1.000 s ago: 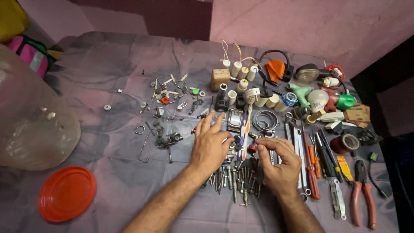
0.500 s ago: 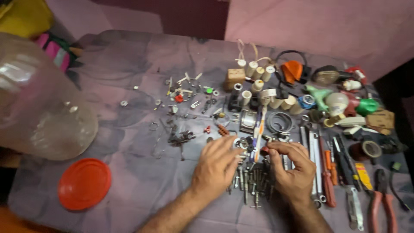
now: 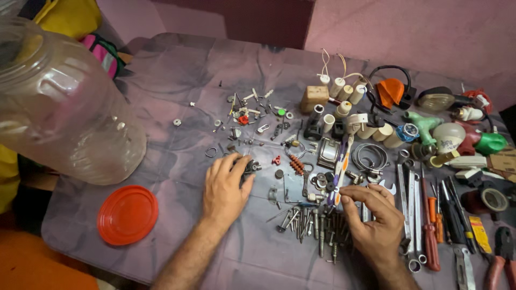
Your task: The person assembles small hardware components by picking up bolts, nuts, washers, and metal brackets from the table and fitting them together by hand.
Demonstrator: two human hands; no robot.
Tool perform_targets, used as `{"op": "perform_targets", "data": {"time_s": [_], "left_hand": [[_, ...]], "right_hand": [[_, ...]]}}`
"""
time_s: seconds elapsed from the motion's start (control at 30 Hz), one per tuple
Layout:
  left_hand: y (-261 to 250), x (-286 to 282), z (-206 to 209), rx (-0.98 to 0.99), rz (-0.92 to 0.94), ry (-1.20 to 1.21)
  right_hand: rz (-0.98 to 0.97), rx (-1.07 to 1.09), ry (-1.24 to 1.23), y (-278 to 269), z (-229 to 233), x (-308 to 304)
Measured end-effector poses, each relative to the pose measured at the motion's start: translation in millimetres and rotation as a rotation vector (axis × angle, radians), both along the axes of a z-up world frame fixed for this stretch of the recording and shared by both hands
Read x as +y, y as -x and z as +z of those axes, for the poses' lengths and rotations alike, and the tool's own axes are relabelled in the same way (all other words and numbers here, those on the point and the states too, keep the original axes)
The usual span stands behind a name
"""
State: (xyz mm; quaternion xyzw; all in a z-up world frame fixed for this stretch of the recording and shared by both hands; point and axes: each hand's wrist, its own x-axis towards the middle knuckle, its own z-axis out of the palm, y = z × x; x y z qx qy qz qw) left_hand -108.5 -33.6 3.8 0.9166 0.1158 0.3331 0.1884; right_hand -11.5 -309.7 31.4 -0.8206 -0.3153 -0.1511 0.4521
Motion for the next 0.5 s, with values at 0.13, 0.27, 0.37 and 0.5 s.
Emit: {"op": "perform_targets", "data": {"time_s": [0.13, 0.27, 0.37, 0.5], "left_hand": [[-7, 0, -7, 0.139, -0.008, 0.011], [-11, 2, -13, 0.18, 0.007, 0.042], [-13, 4, -16, 0.13, -0.012, 0.108], [-12, 3, -12, 0.065, -0.001, 0.165]], "right_hand": [[-0.01, 0.0, 0.004, 0, -1, 1], [-0.009, -0.007, 0.006, -1, -2, 1], [-0.006, -0.012, 0.006, -2, -4, 1], [0.012, -0.008, -0.01, -4, -8, 0]]}}
